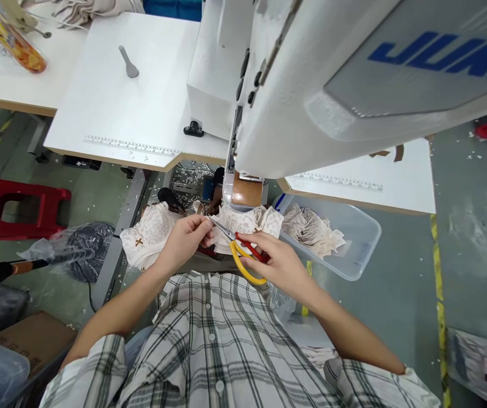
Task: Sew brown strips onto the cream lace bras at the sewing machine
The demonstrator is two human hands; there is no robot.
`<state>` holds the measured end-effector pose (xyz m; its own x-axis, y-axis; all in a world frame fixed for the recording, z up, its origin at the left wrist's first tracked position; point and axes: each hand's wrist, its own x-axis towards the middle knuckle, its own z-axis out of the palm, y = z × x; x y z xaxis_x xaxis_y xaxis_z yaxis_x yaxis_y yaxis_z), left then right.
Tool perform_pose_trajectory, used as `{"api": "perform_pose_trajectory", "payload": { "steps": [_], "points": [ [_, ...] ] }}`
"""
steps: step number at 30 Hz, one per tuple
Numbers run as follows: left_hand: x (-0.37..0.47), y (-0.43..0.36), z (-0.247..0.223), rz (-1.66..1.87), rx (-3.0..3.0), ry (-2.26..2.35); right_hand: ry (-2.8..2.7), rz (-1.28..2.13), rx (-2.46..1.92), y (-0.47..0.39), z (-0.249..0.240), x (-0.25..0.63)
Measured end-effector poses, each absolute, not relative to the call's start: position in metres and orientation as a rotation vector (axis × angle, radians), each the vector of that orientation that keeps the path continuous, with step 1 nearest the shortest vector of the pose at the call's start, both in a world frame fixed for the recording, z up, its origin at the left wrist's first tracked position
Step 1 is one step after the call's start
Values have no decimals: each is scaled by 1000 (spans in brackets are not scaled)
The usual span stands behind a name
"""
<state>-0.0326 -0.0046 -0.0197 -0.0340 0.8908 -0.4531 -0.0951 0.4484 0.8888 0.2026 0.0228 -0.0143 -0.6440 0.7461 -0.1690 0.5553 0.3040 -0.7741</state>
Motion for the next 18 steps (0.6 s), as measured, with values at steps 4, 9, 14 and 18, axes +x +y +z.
{"api": "perform_pose_trajectory", "payload": {
  "steps": [4,9,14,18],
  "points": [
    [-29,-7,-23,1025,684,1388,-2339,1227,-1285,17,-11,215],
    [-26,-8,-25,1144,477,1240,-2328,956,-1532,46,-1,254],
    [-26,-3,-16,1096,521,1175,-2398,111,-1643,114,17,278],
    [-30,2,3,793,586,1115,-2394,4,-1327,102,23,240]
  ]
}}
